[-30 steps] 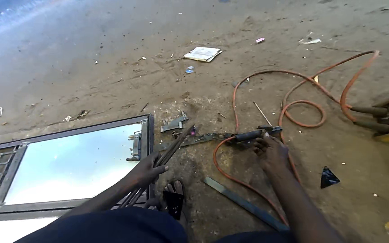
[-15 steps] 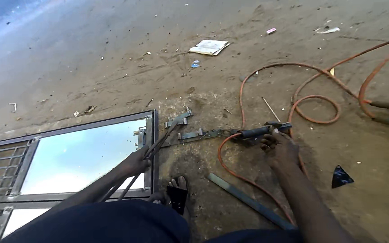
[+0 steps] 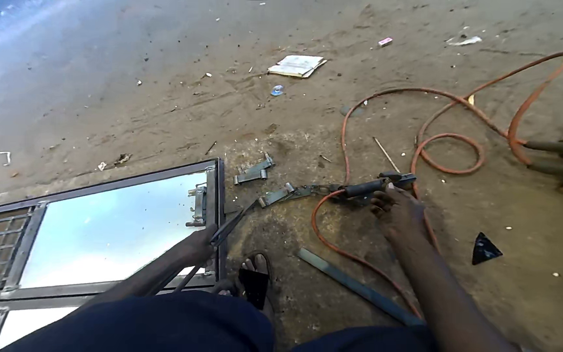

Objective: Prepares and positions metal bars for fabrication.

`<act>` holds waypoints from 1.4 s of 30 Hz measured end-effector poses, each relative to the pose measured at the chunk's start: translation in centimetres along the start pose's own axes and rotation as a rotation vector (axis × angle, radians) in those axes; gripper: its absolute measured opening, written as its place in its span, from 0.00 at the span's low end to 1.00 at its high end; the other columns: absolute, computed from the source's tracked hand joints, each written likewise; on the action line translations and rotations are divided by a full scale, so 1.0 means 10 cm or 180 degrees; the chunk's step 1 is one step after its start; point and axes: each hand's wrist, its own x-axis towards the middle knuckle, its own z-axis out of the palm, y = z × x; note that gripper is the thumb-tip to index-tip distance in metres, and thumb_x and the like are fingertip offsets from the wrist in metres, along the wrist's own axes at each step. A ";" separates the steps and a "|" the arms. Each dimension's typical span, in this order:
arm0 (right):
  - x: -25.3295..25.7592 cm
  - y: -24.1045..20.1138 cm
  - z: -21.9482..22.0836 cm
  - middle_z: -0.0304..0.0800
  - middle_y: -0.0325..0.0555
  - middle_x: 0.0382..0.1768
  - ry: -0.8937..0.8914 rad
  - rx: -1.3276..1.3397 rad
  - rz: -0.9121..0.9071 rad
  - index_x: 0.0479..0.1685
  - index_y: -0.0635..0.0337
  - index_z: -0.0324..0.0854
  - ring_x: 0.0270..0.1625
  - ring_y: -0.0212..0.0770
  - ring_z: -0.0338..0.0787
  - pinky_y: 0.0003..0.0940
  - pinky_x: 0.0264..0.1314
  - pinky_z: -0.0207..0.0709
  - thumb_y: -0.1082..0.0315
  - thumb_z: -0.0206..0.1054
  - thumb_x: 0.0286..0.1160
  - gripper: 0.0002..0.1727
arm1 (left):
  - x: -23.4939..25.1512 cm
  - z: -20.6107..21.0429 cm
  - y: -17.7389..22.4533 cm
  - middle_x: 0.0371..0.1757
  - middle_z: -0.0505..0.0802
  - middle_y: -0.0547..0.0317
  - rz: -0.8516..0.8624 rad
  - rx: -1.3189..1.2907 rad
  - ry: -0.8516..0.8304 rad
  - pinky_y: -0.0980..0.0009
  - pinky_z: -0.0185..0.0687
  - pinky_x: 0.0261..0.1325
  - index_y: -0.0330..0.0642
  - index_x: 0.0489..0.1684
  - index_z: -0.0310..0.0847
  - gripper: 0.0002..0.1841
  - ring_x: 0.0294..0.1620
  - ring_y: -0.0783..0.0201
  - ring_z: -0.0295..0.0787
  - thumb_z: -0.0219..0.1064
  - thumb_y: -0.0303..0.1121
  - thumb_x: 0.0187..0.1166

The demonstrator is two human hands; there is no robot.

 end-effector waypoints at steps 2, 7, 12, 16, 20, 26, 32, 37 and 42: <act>0.00 0.01 0.00 0.90 0.42 0.37 -0.0015 -0.0033 -0.0017 0.59 0.54 0.79 0.29 0.37 0.89 0.34 0.32 0.86 0.55 0.65 0.84 0.15 | -0.06 0.02 0.00 0.45 0.93 0.48 0.0125 0.0075 -0.0210 0.57 0.94 0.43 0.49 0.79 0.64 0.22 0.34 0.56 0.95 0.59 0.29 0.87; -0.02 0.03 0.01 0.91 0.43 0.39 -0.0133 -0.0100 -0.0013 0.60 0.54 0.79 0.32 0.38 0.90 0.36 0.35 0.86 0.54 0.64 0.85 0.16 | -0.12 0.09 0.10 0.50 0.89 0.47 0.0482 0.0398 -0.0807 0.53 0.90 0.47 0.48 0.78 0.68 0.23 0.39 0.55 0.91 0.64 0.31 0.84; 0.00 0.01 -0.02 0.90 0.42 0.38 -0.0111 -0.0072 -0.0038 0.60 0.54 0.79 0.31 0.38 0.90 0.36 0.34 0.87 0.54 0.64 0.85 0.16 | -0.12 0.09 0.04 0.52 0.89 0.48 0.0490 0.0241 -0.0698 0.53 0.89 0.48 0.51 0.81 0.66 0.26 0.41 0.56 0.90 0.65 0.31 0.84; 0.00 0.02 -0.01 0.90 0.42 0.39 -0.0117 -0.0172 -0.0054 0.62 0.54 0.79 0.32 0.38 0.90 0.37 0.35 0.87 0.54 0.63 0.85 0.17 | -0.07 0.04 -0.02 0.53 0.89 0.48 0.0299 -0.0098 -0.0371 0.55 0.90 0.47 0.54 0.83 0.64 0.27 0.42 0.55 0.91 0.64 0.31 0.84; 0.03 0.04 0.01 0.90 0.42 0.39 -0.0141 -0.0244 -0.0089 0.62 0.54 0.79 0.31 0.38 0.89 0.36 0.34 0.86 0.53 0.63 0.86 0.17 | 0.04 -0.03 -0.06 0.55 0.88 0.47 0.0284 -0.0569 -0.0435 0.54 0.92 0.51 0.53 0.84 0.63 0.29 0.46 0.53 0.92 0.65 0.30 0.84; 0.03 0.06 -0.02 0.91 0.43 0.39 -0.0114 -0.0263 -0.0087 0.61 0.54 0.79 0.33 0.39 0.90 0.37 0.36 0.87 0.53 0.63 0.86 0.17 | 0.07 -0.06 0.08 0.51 0.90 0.49 0.0328 0.0264 0.0006 0.54 0.89 0.49 0.53 0.80 0.67 0.25 0.42 0.56 0.91 0.64 0.31 0.84; 0.00 0.03 -0.01 0.90 0.43 0.39 -0.0123 -0.0196 -0.0059 0.61 0.54 0.79 0.32 0.38 0.89 0.37 0.37 0.86 0.54 0.64 0.85 0.17 | -0.02 -0.41 0.30 0.44 0.92 0.50 0.0466 0.2184 0.0921 0.41 0.87 0.45 0.58 0.69 0.74 0.17 0.45 0.45 0.92 0.63 0.32 0.83; 0.03 0.06 -0.01 0.91 0.43 0.39 -0.0177 -0.0194 -0.0077 0.63 0.54 0.79 0.32 0.39 0.90 0.38 0.38 0.87 0.52 0.65 0.84 0.18 | 0.21 -0.69 0.39 0.52 0.91 0.46 0.0566 0.2858 0.1368 0.43 0.88 0.50 0.62 0.74 0.74 0.24 0.53 0.41 0.90 0.64 0.28 0.80; 0.04 0.04 -0.02 0.90 0.44 0.40 -0.0150 -0.0162 -0.0067 0.63 0.54 0.79 0.32 0.39 0.89 0.38 0.37 0.86 0.53 0.64 0.85 0.18 | 0.46 -0.81 0.48 0.60 0.86 0.40 0.0537 0.3211 0.1338 0.44 0.88 0.49 0.73 0.85 0.66 0.38 0.61 0.36 0.85 0.68 0.26 0.74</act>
